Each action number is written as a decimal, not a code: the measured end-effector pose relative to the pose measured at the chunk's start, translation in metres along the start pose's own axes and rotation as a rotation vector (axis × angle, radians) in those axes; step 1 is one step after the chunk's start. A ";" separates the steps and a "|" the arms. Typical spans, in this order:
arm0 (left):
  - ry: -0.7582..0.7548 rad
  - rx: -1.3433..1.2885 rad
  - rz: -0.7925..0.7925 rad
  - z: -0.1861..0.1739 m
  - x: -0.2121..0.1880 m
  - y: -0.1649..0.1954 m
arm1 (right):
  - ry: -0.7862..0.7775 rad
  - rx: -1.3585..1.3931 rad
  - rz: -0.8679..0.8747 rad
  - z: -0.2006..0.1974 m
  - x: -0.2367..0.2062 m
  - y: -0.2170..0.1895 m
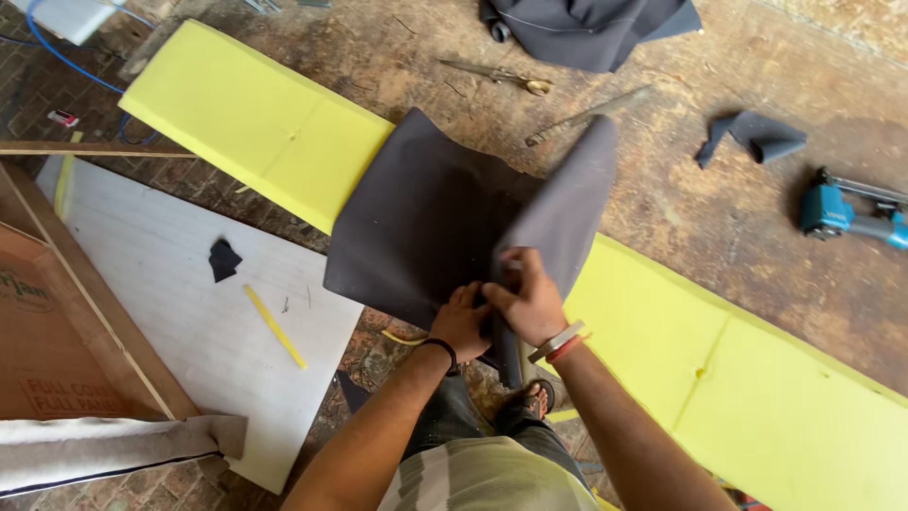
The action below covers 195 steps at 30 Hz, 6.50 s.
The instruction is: The person lays a long gray fabric panel over a yellow foam strip on the workbench, folds the fabric over the foam edges, and smooths it flat with both hands. They then pick up a thread, pull it taut, and use scissors to cut a length of thread.
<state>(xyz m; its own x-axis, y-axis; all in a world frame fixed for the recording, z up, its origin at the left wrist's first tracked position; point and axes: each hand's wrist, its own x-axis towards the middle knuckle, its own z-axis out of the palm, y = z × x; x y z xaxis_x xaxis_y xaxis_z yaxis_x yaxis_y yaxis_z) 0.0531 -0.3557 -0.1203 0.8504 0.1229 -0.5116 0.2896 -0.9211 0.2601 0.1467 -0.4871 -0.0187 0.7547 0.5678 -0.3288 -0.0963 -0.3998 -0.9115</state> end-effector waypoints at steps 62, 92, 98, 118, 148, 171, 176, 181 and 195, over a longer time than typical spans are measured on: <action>0.229 -0.731 0.546 0.037 0.016 0.159 | 0.692 0.035 0.194 -0.146 -0.139 0.239; -0.217 0.394 0.334 -0.086 0.211 -0.021 | 1.240 0.904 0.908 0.044 -0.168 0.248; -0.212 0.207 0.502 -0.129 0.188 0.000 | 1.246 0.840 0.564 0.049 -0.175 0.255; 0.706 0.028 0.845 -0.005 0.051 -0.009 | 1.215 0.883 -0.049 0.006 -0.240 0.199; 0.661 -0.020 0.951 -0.001 0.002 -0.049 | 1.189 1.052 -0.145 -0.012 -0.281 0.274; 0.448 0.099 0.687 -0.123 0.061 -0.003 | 1.202 1.063 -0.234 -0.008 -0.258 0.214; 0.470 0.379 0.564 -0.211 0.102 0.039 | 1.222 1.044 -0.108 0.000 -0.226 0.186; 0.326 0.483 0.422 -0.244 0.113 0.056 | 1.191 1.109 -0.100 0.020 -0.211 0.159; 0.594 -0.014 0.434 -0.276 -0.064 0.053 | 0.928 1.110 -0.087 0.053 -0.168 0.142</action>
<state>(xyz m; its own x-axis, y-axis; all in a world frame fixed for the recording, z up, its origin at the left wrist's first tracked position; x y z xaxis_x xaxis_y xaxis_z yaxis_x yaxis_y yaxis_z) 0.1352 -0.3100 0.1524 0.9832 -0.0683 0.1691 -0.1248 -0.9281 0.3508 -0.0285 -0.6013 -0.1063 0.8835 -0.2733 -0.3805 -0.1476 0.6086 -0.7796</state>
